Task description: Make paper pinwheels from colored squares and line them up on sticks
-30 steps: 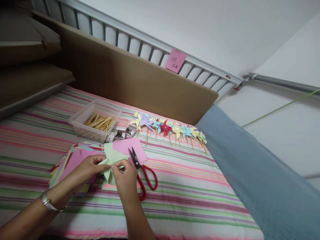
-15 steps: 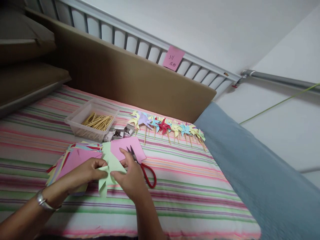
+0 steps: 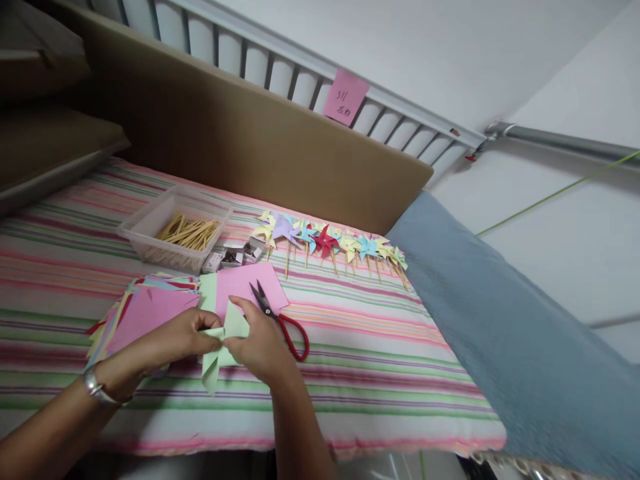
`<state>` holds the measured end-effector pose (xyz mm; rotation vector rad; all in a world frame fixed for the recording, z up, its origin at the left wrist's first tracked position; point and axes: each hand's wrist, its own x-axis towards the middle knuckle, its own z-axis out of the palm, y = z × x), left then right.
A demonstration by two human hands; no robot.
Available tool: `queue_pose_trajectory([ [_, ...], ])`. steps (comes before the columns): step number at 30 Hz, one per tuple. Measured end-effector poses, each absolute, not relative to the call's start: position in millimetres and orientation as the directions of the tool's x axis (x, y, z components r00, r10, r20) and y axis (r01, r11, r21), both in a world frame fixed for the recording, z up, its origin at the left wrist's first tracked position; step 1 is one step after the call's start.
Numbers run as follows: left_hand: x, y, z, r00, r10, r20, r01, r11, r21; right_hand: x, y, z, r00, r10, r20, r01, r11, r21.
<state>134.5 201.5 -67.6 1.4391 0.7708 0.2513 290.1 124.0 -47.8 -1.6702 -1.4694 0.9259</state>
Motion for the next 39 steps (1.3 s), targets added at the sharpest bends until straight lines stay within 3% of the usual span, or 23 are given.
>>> queue_pose_trajectory([
  [10, 139, 197, -70, 0.652, 0.688, -0.318, 0.223, 0.227, 0.948, 284, 129, -46, 0.165, 0.982, -0.094, 0.415, -0.155, -0.896],
  [25, 146, 194, -78, 0.255, 0.915, -0.312, -0.034, 0.331, 0.943, 271, 139, -51, 0.387, 0.922, -0.018, 0.213, -0.109, -0.971],
  [31, 141, 192, -72, 0.474, 0.835, -0.279, -0.11, 0.371, 0.922, 262, 140, -59, 0.434, 0.901, -0.019, 0.104, -0.072, -0.992],
  [39, 138, 197, -66, 0.436, 0.844, -0.311, -0.127, 0.4, 0.907, 257, 145, -73, 0.402, 0.914, -0.047, -0.135, 0.009, -0.991],
])
